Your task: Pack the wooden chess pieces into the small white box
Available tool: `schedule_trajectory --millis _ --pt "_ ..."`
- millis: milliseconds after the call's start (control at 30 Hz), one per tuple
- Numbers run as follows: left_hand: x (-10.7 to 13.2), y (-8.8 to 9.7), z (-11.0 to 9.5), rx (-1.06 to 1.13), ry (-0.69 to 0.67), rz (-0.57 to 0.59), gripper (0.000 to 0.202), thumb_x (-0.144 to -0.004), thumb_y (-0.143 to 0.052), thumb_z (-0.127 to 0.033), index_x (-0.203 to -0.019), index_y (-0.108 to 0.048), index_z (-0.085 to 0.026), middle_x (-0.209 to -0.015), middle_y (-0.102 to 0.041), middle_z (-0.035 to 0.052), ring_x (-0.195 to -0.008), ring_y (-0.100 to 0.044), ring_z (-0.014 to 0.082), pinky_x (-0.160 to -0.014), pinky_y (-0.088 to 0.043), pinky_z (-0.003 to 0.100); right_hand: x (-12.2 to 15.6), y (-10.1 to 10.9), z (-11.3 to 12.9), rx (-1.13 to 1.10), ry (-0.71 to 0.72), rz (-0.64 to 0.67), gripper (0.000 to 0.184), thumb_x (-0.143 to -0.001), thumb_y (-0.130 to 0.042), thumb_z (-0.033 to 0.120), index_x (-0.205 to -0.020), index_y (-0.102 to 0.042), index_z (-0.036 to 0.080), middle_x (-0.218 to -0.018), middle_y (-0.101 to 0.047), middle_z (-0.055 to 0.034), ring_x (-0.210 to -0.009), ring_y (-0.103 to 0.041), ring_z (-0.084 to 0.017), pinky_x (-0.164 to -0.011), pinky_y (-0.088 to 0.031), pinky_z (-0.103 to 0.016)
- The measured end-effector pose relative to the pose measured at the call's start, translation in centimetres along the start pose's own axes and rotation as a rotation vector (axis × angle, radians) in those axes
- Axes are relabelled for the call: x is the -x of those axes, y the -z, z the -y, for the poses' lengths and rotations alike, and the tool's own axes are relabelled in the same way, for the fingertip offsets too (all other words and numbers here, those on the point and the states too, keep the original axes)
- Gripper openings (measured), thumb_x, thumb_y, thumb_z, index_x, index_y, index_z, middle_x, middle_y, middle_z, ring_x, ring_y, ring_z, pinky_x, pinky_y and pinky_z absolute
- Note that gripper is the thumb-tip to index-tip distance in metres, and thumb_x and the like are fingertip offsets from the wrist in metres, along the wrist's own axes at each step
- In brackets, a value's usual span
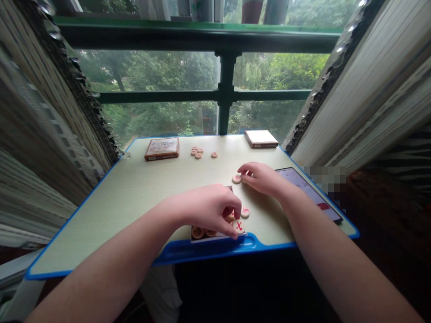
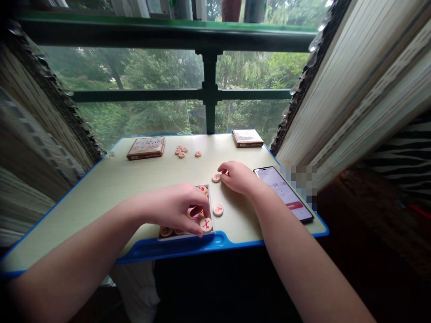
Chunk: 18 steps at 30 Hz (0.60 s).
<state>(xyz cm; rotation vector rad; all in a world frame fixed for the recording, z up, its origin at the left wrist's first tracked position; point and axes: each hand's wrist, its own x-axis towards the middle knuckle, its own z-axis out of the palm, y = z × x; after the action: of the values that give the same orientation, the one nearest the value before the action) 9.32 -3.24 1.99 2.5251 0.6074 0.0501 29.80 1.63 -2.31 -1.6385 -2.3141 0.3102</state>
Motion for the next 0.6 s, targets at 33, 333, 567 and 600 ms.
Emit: schedule_trajectory --millis 33,333,567,600 --pt "-0.03 -0.02 0.01 0.004 0.001 0.005 0.024 -0.069 -0.068 -0.037 -0.081 -0.065 -0.016 -0.066 -0.058 -0.0015 -0.058 -0.049 0.0094 -0.053 -0.033 0.021 0.02 0.03 0.04 0.002 0.003 0.0 0.022 -0.078 -0.053 0.02 -0.095 -0.067 0.017 -0.094 -0.068 -0.006 -0.077 -0.06 -0.016 -0.071 -0.044 -0.025" --pt "-0.13 -0.06 0.37 -0.024 0.051 -0.005 0.021 -0.068 -0.069 -0.035 -0.077 -0.064 -0.017 -0.068 -0.059 -0.0006 -0.058 -0.047 0.0101 -0.05 -0.031 0.021 0.26 0.25 0.46 0.013 -0.001 -0.001 0.021 -0.079 -0.054 0.02 -0.094 -0.068 0.019 -0.093 -0.068 -0.0051 -0.078 -0.06 -0.016 -0.071 -0.044 -0.024" --pt "-0.1 0.05 0.25 0.0 0.041 0.017 0.023 -0.069 -0.068 -0.038 -0.077 -0.065 -0.017 -0.069 -0.058 0.0 -0.059 -0.048 0.0101 -0.053 -0.033 0.021 0.25 0.33 0.58 0.015 -0.001 0.005 0.02 -0.08 -0.054 0.022 -0.093 -0.068 0.017 -0.093 -0.068 -0.0065 -0.077 -0.059 -0.016 -0.071 -0.044 -0.026" --pt "-0.08 0.09 0.24 0.002 0.038 0.019 0.023 -0.07 -0.068 -0.038 -0.077 -0.065 -0.017 -0.069 -0.059 0.0001 -0.059 -0.048 0.0101 -0.053 -0.033 0.021 0.22 0.29 0.52 0.016 0.001 0.006 0.021 -0.08 -0.053 0.022 -0.093 -0.068 0.017 -0.093 -0.068 -0.0066 -0.077 -0.059 -0.016 -0.072 -0.044 -0.026"
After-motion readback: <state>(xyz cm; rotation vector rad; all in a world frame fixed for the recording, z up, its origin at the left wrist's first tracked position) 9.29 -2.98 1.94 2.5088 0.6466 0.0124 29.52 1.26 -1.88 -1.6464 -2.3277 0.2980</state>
